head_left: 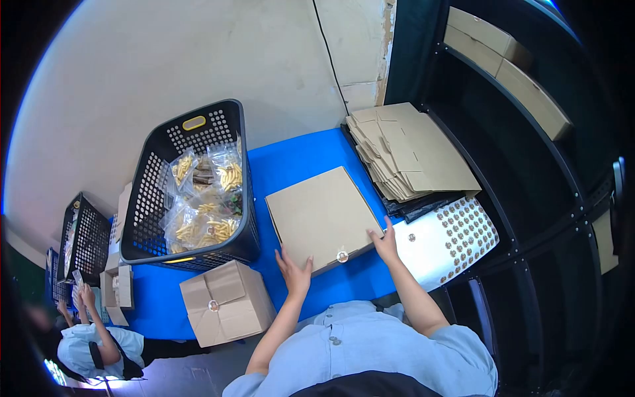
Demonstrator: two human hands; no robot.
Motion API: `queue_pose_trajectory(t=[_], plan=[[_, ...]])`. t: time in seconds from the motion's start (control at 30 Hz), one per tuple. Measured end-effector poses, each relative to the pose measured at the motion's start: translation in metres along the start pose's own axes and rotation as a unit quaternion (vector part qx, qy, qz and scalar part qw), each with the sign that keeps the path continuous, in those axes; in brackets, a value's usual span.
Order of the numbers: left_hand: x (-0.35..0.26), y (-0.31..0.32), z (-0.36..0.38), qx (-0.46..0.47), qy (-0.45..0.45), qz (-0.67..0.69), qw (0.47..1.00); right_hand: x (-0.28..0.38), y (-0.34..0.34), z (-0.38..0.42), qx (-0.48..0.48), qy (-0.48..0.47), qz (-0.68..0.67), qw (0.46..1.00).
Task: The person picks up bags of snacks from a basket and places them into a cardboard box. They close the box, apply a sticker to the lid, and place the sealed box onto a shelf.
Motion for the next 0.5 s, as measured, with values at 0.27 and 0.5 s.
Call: queue_pose_trajectory(t=[0.27,0.5], plan=[[0.026,-0.014,0.015,0.077,-0.160,0.157,0.972,0.033,-0.013,0.048,-0.021,0.038,-0.163,0.986],[-0.022,-0.056,0.026,0.173,-0.100,0.334,0.921,0.132,-0.092,0.059,-0.087,-0.096,-0.172,0.976]])
Point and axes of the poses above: each hand's wrist, its own z-axis away from the middle knuckle, its own y-axis out of the palm, x = y × z, the point moved 4 cm from there along -z, towards the middle knuckle, and after that the axes turned 6 degrees about -y, right-handed, at the moved point
